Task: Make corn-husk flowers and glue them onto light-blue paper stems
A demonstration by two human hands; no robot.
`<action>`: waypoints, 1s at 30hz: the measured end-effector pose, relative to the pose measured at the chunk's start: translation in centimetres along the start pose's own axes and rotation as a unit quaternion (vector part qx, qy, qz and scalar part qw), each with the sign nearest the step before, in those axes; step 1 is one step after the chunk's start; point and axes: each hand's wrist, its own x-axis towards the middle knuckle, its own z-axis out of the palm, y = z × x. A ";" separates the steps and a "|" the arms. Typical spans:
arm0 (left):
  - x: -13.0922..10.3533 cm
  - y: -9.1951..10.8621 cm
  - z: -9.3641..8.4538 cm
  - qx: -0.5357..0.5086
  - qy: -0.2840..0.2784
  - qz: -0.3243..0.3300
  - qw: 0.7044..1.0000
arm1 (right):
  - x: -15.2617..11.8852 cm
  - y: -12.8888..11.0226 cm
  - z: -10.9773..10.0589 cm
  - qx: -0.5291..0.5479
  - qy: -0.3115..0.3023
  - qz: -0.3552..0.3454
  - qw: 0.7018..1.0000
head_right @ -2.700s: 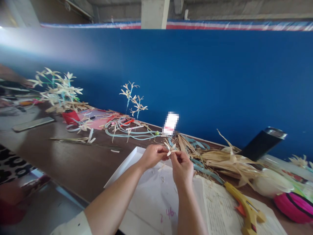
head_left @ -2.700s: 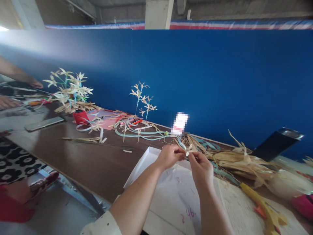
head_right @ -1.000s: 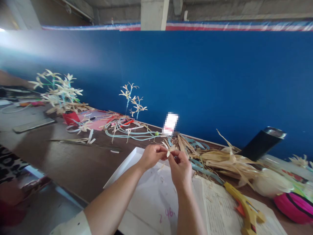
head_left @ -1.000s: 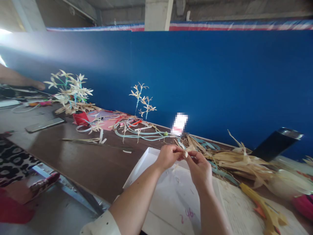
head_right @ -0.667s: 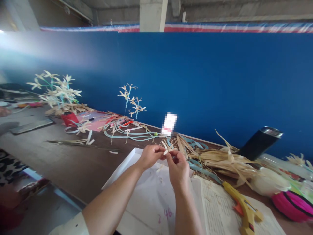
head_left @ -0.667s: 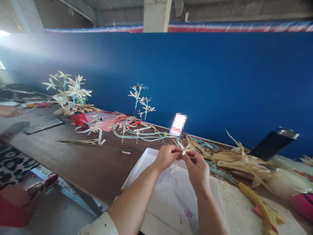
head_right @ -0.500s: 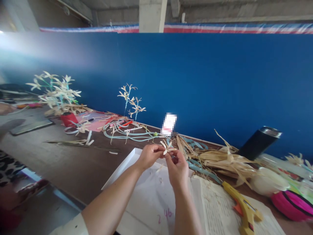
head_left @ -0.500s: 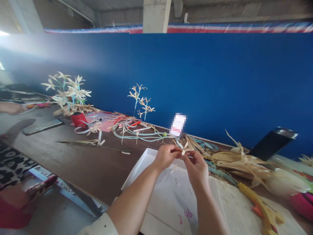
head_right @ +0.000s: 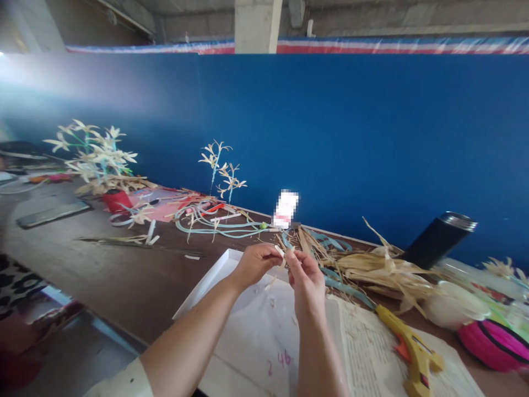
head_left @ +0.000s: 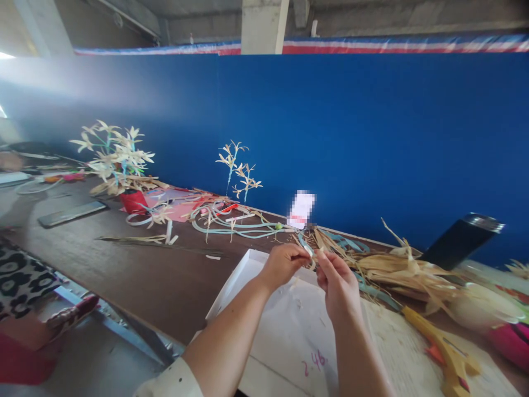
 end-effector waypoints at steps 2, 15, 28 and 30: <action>0.0 0.0 0.1 0.015 -0.004 0.007 1.000 | 0.1 0.2 0.0 -0.002 0.009 0.003 1.000; -0.1 -0.4 0.2 -0.005 -0.008 0.025 1.000 | 0.3 0.5 -0.2 0.004 0.023 -0.005 1.000; -0.1 -0.4 0.3 -0.088 -0.006 -0.062 0.994 | 0.4 0.4 0.0 0.042 0.050 0.006 0.998; -0.1 -0.3 0.3 -0.093 -0.007 -0.068 0.993 | 0.4 0.3 0.1 0.052 0.049 0.014 0.997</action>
